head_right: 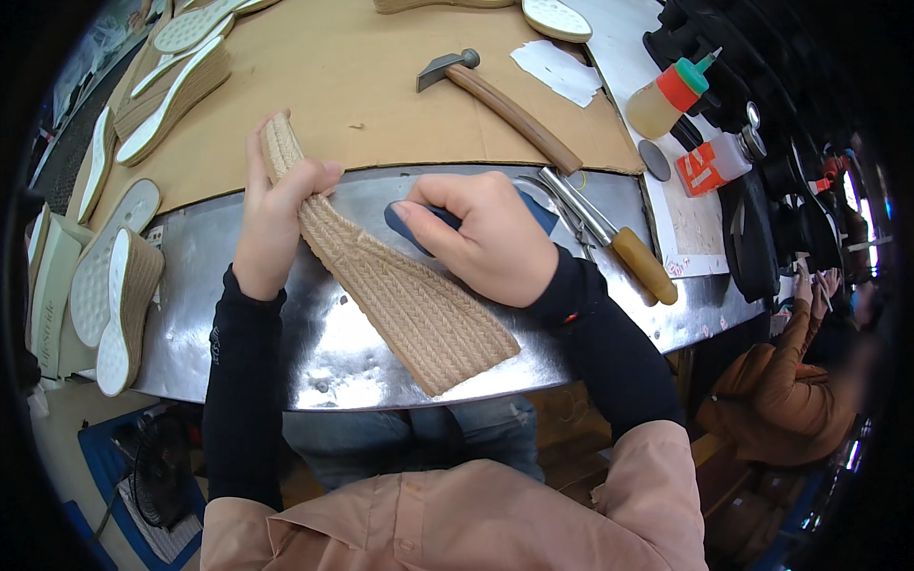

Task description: The person holds a woven wedge heel and rubs its surface with a small blue block, repeatedly smoothing the textured material. The wedge is rotated and repositioned to treat different areas while other shoe parts and tools remain on the table.

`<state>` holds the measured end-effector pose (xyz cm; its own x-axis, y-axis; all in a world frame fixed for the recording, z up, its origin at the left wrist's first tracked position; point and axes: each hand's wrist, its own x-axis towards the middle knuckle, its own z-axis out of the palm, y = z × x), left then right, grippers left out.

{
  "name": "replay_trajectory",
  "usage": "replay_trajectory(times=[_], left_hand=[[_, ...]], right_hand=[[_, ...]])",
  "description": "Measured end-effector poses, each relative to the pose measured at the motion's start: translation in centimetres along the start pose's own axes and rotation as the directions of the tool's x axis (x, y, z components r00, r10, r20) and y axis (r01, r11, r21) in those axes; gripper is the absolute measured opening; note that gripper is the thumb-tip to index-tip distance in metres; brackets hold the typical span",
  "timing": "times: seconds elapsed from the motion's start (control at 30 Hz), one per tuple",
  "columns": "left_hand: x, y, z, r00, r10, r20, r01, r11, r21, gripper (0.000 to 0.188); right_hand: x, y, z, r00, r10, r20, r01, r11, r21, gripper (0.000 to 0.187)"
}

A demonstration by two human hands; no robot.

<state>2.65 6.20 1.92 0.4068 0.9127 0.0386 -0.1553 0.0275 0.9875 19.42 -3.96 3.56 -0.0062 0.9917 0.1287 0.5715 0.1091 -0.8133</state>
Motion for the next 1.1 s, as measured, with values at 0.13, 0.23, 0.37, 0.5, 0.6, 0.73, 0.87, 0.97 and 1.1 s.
replay_trajectory(times=[0.13, 0.23, 0.37, 0.5, 0.6, 0.73, 0.87, 0.97, 1.1], left_hand=[[0.0, 0.0, -0.2, 1.0, 0.001, 0.011, -0.001, 1.0, 0.014, 0.065], [0.0, 0.0, -0.2, 1.0, -0.007, 0.021, 0.007, 1.0, 0.015, 0.065], [0.0, -0.1, -0.2, 1.0, -0.008, 0.006, 0.007, 1.0, 0.026, 0.066], [0.2, -0.3, -0.2, 1.0, 0.021, -0.005, -0.02, 0.999, 0.027, 0.067], [0.3, -0.6, -0.3, 1.0, 0.03, 0.0, -0.03, 0.999, 0.035, 0.068], [0.4, -0.8, -0.3, 0.998, 0.068, 0.008, -0.068, 0.996, 0.057, 0.068], [0.3, -0.7, -0.3, 0.998, 0.059, -0.017, -0.057, 0.993, 0.106, 0.069], [0.3, -0.6, -0.2, 0.999, 0.044, -0.014, -0.042, 0.995, 0.09, 0.071], [0.3, -0.6, -0.4, 0.999, 0.041, -0.011, -0.04, 0.995, 0.094, 0.072]], right_hand=[[-0.3, -0.3, 0.3, 0.997, -0.072, -0.018, 0.073, 0.992, 0.103, 0.012], [-0.5, -0.7, 0.5, 0.988, -0.155, 0.006, 0.156, 0.988, -0.016, 0.011], [-0.7, -1.0, 0.0, 0.993, -0.114, 0.008, 0.114, 0.993, -0.042, 0.01], [-0.6, -1.2, 0.2, 0.997, -0.054, -0.05, 0.056, 0.998, 0.029, 0.01], [-0.6, -1.4, 0.6, 0.988, -0.144, -0.056, 0.144, 0.99, 0.003, 0.012], [-0.7, -1.7, 0.4, 0.988, -0.153, -0.018, 0.151, 0.984, -0.091, 0.015], [-0.6, -1.7, 0.4, 0.994, -0.109, 0.005, 0.109, 0.987, -0.116, 0.015], [-0.4, -1.6, 0.6, 0.964, -0.256, -0.078, 0.25, 0.965, -0.075, 0.013], [-0.4, -1.8, 0.5, 0.989, -0.15, -0.007, 0.147, 0.973, -0.176, 0.013]])
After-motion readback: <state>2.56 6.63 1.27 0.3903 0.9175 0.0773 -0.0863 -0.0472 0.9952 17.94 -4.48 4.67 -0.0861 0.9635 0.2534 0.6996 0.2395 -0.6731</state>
